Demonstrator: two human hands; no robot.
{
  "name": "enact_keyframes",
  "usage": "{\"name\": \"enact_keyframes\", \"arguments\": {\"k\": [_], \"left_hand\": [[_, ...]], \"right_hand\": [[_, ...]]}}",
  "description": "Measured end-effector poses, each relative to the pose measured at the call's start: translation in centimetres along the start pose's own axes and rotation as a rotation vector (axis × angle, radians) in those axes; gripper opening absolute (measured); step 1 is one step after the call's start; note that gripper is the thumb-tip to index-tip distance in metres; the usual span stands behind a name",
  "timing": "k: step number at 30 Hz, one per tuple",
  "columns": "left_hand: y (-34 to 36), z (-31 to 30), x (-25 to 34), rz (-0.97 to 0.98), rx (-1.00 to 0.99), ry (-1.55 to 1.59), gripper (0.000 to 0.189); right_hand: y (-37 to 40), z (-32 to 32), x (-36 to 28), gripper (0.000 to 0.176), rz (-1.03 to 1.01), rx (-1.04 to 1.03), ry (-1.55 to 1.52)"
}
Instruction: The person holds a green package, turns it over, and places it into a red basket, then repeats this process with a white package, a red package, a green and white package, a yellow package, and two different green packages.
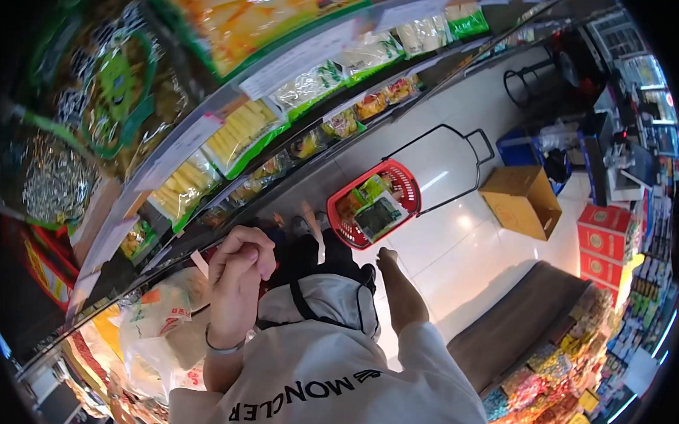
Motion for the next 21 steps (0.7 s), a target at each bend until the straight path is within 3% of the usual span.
{"name": "enact_keyframes", "arguments": {"k": [2, 4, 5, 6, 7, 9, 10, 11, 12, 14, 16, 18, 19, 20, 21], "left_hand": [[-0.7, -0.5, -0.8, -0.035, -0.010, -0.015, 0.017], [-1.5, -1.4, -1.4, 0.020, 0.025, -0.175, 0.017], [-2.0, -2.0, -2.4, 0.105, 0.044, -0.374, 0.015], [-2.7, -2.0, -3.3, 0.024, 0.066, -0.539, 0.010], [-3.4, -1.4, -3.8, 0.059, 0.074, -0.866, 0.009], [-4.7, -1.9, -7.2, 0.350, 0.053, -1.200, 0.012], [-4.2, -1.9, -8.3, 0.338, 0.117, -1.313, 0.018], [-4.5, -2.5, -9.9, 0.604, 0.238, -1.597, 0.027], [-2.9, -1.9, -8.7, 0.613, 0.292, -1.527, 0.035], [0.0, -2.0, -6.0, 0.663, 0.430, -1.469, 0.032], [3.0, -2.0, -3.4, 0.689, 0.548, -1.554, 0.030], [5.5, -2.7, -1.2, 0.767, 0.600, -1.591, 0.029], [6.8, -2.9, -0.1, 0.827, 0.574, -1.641, 0.028], [8.2, -3.6, 1.4, 0.834, 0.631, -1.638, 0.028], [10.1, -4.4, 3.3, 0.909, 0.548, -1.559, 0.025]], "right_hand": [[3.7, 0.2, -2.1, 0.037, -0.228, 0.073, 0.270], [6.6, 2.2, -6.0, 0.037, -0.695, -0.078, 0.279], [8.8, 3.2, -8.4, 0.037, -0.829, -0.197, 0.363], [11.9, 4.2, -10.9, 0.037, -0.967, -0.324, 0.453], [13.8, 6.0, -12.5, 0.036, -1.092, -0.447, 0.524], [20.2, 9.1, -16.9, 0.034, -1.385, -0.618, 0.591], [26.2, 8.5, -19.8, 0.033, -1.545, -0.664, 0.582], [34.4, 5.7, -23.3, 0.029, -1.931, -0.429, 0.263], [38.3, 6.3, -25.5, 0.029, -2.002, -0.483, 0.245], [43.5, 9.2, -28.0, 0.022, -1.756, -0.636, 0.642], [49.3, 10.6, -28.6, 0.015, -1.977, -0.802, 0.290], [57.4, 9.3, -29.4, 0.017, -2.018, -1.117, 0.251], [60.2, 9.2, -29.5, 0.016, -1.929, -1.408, 0.211], [63.4, 8.2, -29.8, 0.012, -1.924, -1.491, 0.276], [65.8, 7.6, -30.1, 0.010, -1.852, -1.622, 0.222]]}}
Point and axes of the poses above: each hand's wrist, its own y-axis away from the middle knuckle, its own z-axis out of the palm, x = y × z, the point moved 2 cm from there along -y, towards the middle knuckle, and after that the axes turned 15 degrees about -z, right-handed, at the moved point
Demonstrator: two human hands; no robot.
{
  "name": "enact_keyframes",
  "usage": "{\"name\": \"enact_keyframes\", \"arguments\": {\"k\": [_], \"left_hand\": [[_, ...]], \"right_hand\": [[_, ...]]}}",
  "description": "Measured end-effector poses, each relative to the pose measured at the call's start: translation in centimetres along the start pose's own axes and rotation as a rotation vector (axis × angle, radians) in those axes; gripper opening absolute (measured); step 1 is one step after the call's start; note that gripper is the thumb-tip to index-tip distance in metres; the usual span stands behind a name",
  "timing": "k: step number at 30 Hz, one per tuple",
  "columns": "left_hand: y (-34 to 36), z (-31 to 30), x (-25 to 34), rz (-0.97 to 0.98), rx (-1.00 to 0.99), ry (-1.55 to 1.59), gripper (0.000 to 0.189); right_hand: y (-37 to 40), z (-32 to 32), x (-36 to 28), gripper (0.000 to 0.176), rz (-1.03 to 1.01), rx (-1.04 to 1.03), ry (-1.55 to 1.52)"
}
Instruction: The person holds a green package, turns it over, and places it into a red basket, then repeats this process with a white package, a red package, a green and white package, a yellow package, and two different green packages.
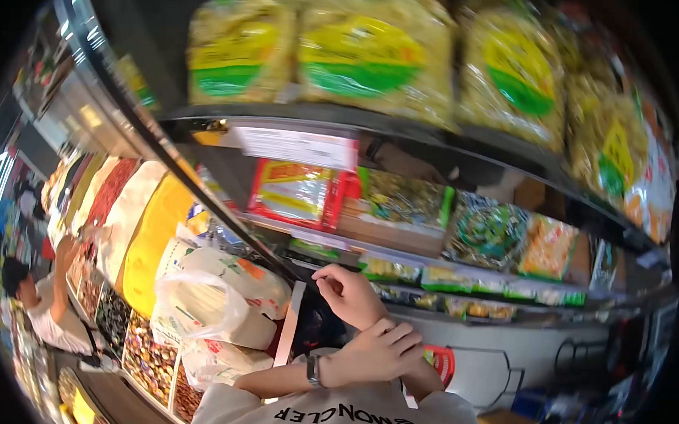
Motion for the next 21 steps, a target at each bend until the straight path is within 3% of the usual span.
{"name": "enact_keyframes", "arguments": {"k": [1, 3, 4, 6, 7, 10, 13, 15, 17, 18, 19, 21], "left_hand": [[-0.1, -2.9, -0.8, 0.060, 0.016, 0.105, 0.023], [0.2, -8.4, -3.0, -0.034, 0.139, 0.561, 0.013], [0.8, -10.4, -4.9, -0.106, 0.291, 0.667, 0.012], [0.6, -13.9, -8.4, -0.477, 0.614, 0.517, 0.008], [-0.5, -14.7, -10.7, -0.568, 0.740, 0.267, 0.010], [-2.7, -14.9, -14.5, -0.731, 0.699, -0.049, 0.030], [-3.9, -14.0, -15.9, -0.794, 0.611, -0.210, 0.045], [-4.4, -14.3, -15.8, -0.825, 0.601, -0.191, 0.045], [-4.7, -14.3, -16.0, -0.862, 0.623, -0.137, 0.043], [-4.9, -14.2, -16.2, -0.900, 0.644, -0.093, 0.042], [-5.1, -14.2, -16.3, -0.895, 0.651, -0.080, 0.042], [-5.1, -13.9, -16.5, -0.919, 0.674, -0.105, 0.039]], "right_hand": [[-1.5, 0.2, -1.7, 0.009, -0.021, -0.017, -0.119], [-4.0, -1.3, -6.0, 0.010, 0.150, 0.038, -0.302], [-4.8, -1.2, -5.6, 0.009, 0.015, 0.230, -0.240], [-7.2, -1.6, -7.0, 0.016, -0.098, 0.341, 0.121], [-8.1, -1.3, -7.0, 0.021, -0.204, 0.387, 0.259], [-9.3, 0.4, -9.2, 0.043, -0.223, 0.277, 0.703], [-10.7, 0.2, -9.4, 0.041, -0.138, 0.427, 0.794], [-11.7, -0.1, -8.7, 0.042, -0.143, 0.473, 0.836], [-12.8, -0.2, -8.5, 0.039, -0.007, 0.411, 0.734], [-13.2, 0.1, -8.6, 0.028, -0.044, 0.488, 0.815], [-13.8, -0.2, -8.6, 0.028, -0.048, 0.488, 0.829], [-14.8, -0.4, -7.7, 0.024, -0.006, 0.448, 0.276]]}}
Point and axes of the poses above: each hand's wrist, its own y-axis away from the middle knuckle, its own z-axis out of the palm, x = y × z, the point moved 2 cm from there along -y, towards the middle knuckle, and after that the axes turned 15 degrees about -z, right-handed, at the moved point
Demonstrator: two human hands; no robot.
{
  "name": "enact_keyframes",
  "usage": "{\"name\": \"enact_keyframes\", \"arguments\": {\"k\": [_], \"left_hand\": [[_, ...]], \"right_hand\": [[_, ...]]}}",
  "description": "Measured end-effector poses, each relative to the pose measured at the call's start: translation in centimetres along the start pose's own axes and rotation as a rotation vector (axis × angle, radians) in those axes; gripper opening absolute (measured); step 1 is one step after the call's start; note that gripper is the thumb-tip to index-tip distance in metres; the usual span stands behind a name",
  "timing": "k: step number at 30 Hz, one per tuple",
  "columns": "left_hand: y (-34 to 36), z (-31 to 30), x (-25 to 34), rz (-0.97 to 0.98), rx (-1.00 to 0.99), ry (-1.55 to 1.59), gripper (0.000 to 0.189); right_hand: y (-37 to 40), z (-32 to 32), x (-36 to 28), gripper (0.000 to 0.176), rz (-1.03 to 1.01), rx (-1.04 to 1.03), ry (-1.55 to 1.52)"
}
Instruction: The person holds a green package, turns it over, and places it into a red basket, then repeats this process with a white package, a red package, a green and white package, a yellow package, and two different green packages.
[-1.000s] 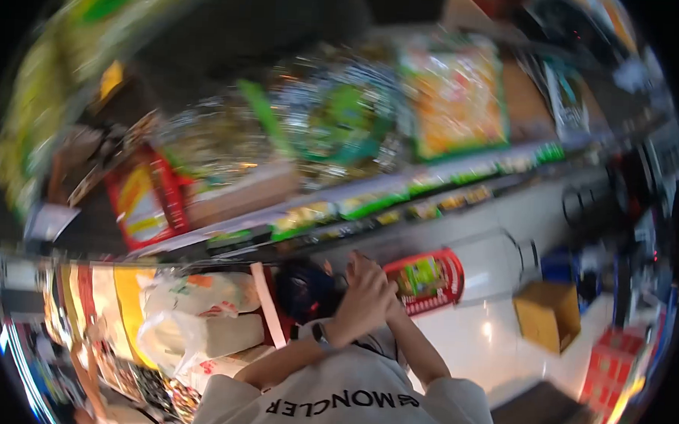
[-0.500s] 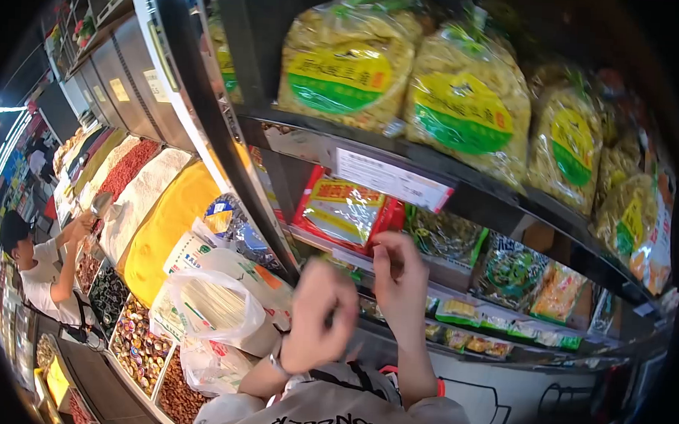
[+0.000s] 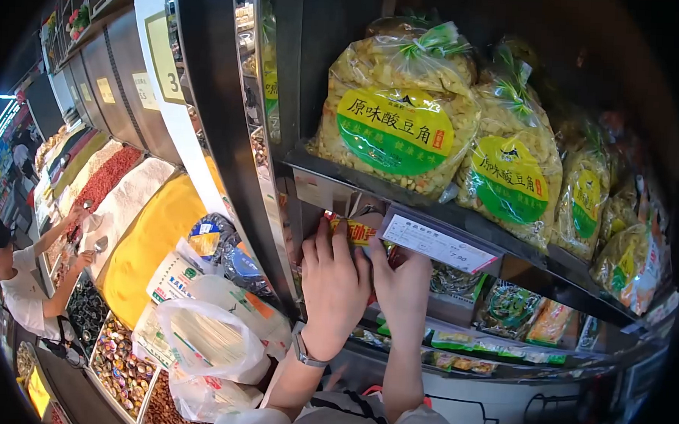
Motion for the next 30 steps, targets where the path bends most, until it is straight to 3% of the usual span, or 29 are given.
{"name": "enact_keyframes", "arguments": {"k": [6, 8, 10, 12, 13, 14, 16, 20, 23, 30], "left_hand": [[0.0, -1.2, 0.0, 0.042, 0.007, 0.208, 0.040], [0.8, -3.4, 0.9, 0.064, 0.021, 0.271, 0.041], [2.1, -6.0, 1.2, -0.054, -0.144, 0.294, 0.043], [3.7, -6.4, 0.0, -0.195, -0.403, 0.676, 0.042], [4.3, -6.6, -0.3, -0.269, -0.627, 0.929, 0.040], [5.3, -7.1, -0.2, -0.393, -0.726, 1.039, 0.038], [5.7, -7.3, -1.1, -0.417, -0.722, 1.110, 0.037], [7.1, -8.9, -0.9, -0.373, -0.544, 1.249, 0.035], [8.3, -10.2, -1.0, -0.361, -0.555, 1.276, 0.037], [10.2, -12.1, -0.6, -0.398, -0.470, 1.357, 0.048]], "right_hand": [[0.4, -1.1, 0.7, 0.018, -0.124, 0.137, -0.124], [1.5, -3.4, -0.5, 0.020, 0.016, 0.359, -0.465], [2.1, -5.8, -1.5, 0.026, 0.073, 0.309, -0.480], [3.3, -6.9, -1.8, 0.027, 0.202, 0.144, -0.722], [4.2, -7.0, -1.4, 0.029, 0.237, 0.082, -0.729], [5.2, -7.1, -1.1, 0.029, 0.249, 0.086, -0.733], [6.8, -6.7, -1.1, 0.033, 0.337, -0.066, -0.783], [9.4, -6.7, -2.4, 0.033, 0.238, -0.185, -0.728], [10.6, -7.3, -3.8, 0.034, 0.139, -0.203, -0.758], [11.4, -7.6, -6.2, 0.039, 0.181, -0.242, -0.908]]}}
Point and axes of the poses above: each hand's wrist, its own y-axis away from the middle knuckle, its own z-axis out of the palm, x = y × z, the point moved 2 cm from there along -y, towards the middle knuckle, and after that the axes turned 15 degrees about -z, right-handed, at the moved point
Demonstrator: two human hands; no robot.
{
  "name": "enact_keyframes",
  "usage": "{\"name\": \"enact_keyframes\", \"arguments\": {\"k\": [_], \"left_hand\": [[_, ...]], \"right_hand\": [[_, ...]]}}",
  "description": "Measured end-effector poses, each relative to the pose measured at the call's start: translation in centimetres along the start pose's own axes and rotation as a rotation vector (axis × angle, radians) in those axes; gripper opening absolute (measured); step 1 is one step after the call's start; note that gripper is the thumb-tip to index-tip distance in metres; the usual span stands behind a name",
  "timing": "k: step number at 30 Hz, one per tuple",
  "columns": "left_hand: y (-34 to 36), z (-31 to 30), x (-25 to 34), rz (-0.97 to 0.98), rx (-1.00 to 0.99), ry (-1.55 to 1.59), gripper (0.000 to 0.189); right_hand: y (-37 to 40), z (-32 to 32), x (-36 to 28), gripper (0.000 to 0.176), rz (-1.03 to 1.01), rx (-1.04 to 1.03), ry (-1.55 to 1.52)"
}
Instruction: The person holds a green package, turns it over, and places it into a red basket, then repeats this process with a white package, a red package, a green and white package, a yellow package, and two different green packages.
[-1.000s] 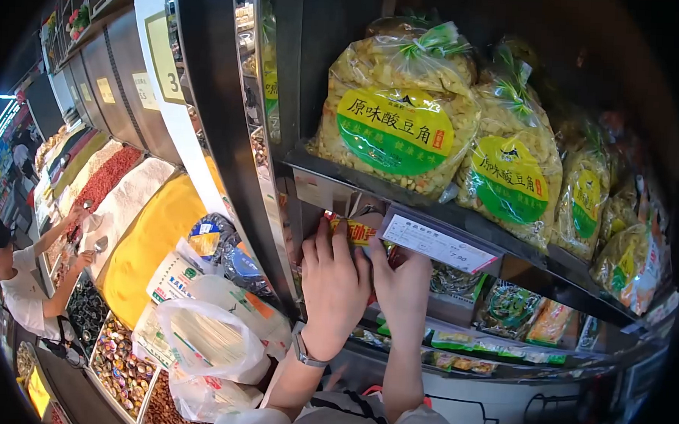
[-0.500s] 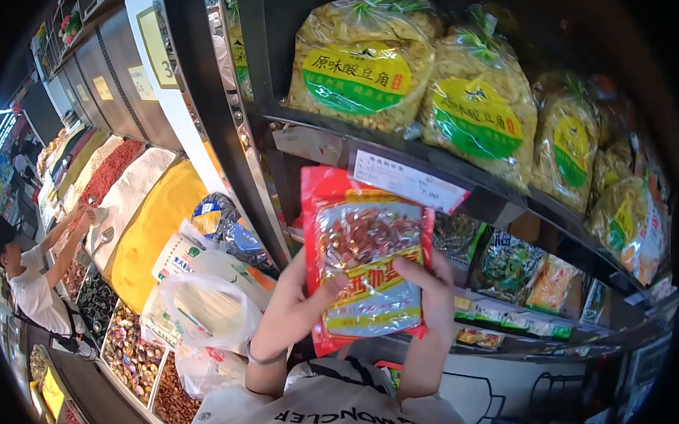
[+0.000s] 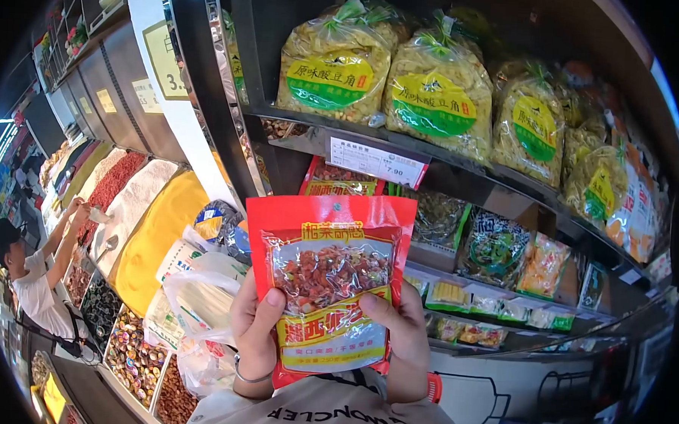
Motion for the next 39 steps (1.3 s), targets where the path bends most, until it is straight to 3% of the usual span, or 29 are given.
{"name": "enact_keyframes", "arguments": {"k": [7, 10, 12, 13, 14, 16, 18, 19, 21, 22, 24, 26, 27, 28, 30, 31, 33, 34, 36, 39], "left_hand": [[-0.1, -0.4, 0.3, -0.011, 0.071, 0.045, 0.046], [-0.6, 0.0, 0.4, -0.058, 0.019, 0.020, 0.050], [-0.8, 0.5, -0.1, 0.190, -0.015, -0.493, 0.059], [-0.7, 0.3, 0.2, 0.227, -0.076, -0.809, 0.075], [-0.4, -0.1, 0.9, 0.303, -0.160, -1.492, 0.093], [-0.5, 0.7, -0.1, 0.249, -0.475, -1.184, 0.107], [-0.3, 1.2, -1.0, 0.216, -0.485, -1.011, 0.129], [0.1, 1.2, -1.4, 0.113, -0.471, -0.869, 0.133], [1.5, -0.2, -3.7, -0.123, -0.473, -0.495, 0.142], [1.4, -1.3, -4.7, 0.005, -0.496, -0.325, 0.124], [2.8, -2.1, -4.5, -0.421, -0.254, -0.136, 0.087], [1.3, -3.3, -6.3, -0.292, -0.566, 0.624, 0.057], [2.2, -1.3, -4.2, -0.441, 0.000, 0.417, 0.052], [2.3, -1.5, -3.3, -0.474, 0.037, 0.389, 0.051], [1.6, -2.3, -3.5, -0.487, -0.180, 0.762, 0.053], [1.7, -2.5, -3.7, -0.484, -0.169, 0.769, 0.053], [1.7, -2.3, -3.4, -0.442, -0.210, 0.803, 0.055], [1.8, -2.1, -3.4, -0.442, -0.205, 0.803, 0.055], [2.0, -1.9, -3.3, -0.421, -0.158, 0.732, 0.056], [1.7, -2.8, -3.7, -0.442, -0.208, 0.734, 0.056]], "right_hand": [[0.9, -0.2, 0.6, 0.037, -0.004, 0.015, 0.124], [1.5, -0.6, 0.5, 0.037, -0.015, 0.044, 0.033], [1.7, 0.2, -0.1, 0.037, -0.081, 0.117, 0.042], [1.7, 0.6, -0.7, 0.036, -0.184, 0.139, 0.259], [1.8, 1.0, -1.1, 0.035, -0.286, 0.157, 0.477], [2.2, 1.7, -1.1, 0.037, -0.379, 0.132, 0.634], [2.8, 2.7, -1.4, 0.042, -0.348, 0.023, 0.816], [2.9, 2.5, -0.7, 0.050, -0.458, -0.091, 0.863], [2.5, 3.8, -1.8, 0.056, -0.234, -0.305, 0.764], [2.3, 3.9, -2.0, 0.058, -0.170, -0.429, 0.713], [2.1, 3.8, -2.1, 0.057, -0.090, -0.469, 0.685], [2.2, 3.1, -1.4, 0.049, -0.240, -0.517, 0.612], [2.5, 2.7, -2.2, 0.042, -0.300, -0.428, 0.769], [3.2, 2.1, -2.8, 0.041, -0.439, -0.270, 0.949], [4.2, 1.3, -4.5, 0.042, -0.374, 0.014, 1.115], [4.1, 1.1, -4.5, 0.042, -0.366, 0.004, 1.114], [3.8, 0.3, -3.5, 0.042, 0.024, 0.003, 0.952], [4.0, -0.2, -2.6, 0.042, 0.028, 0.000, 0.950], [4.4, -0.7, -0.3, 0.041, 0.066, -0.138, 0.414], [5.2, -0.6, 0.0, 0.041, 0.071, -0.105, 0.304]]}}
Point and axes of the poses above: each hand's wrist, its own y-axis away from the middle knuckle, its own z-axis out of the palm, x = y × z, the point moved 2 cm from there along -y, towards the middle knuckle, and after that the axes turned 15 degrees about -z, right-handed, at the moved point
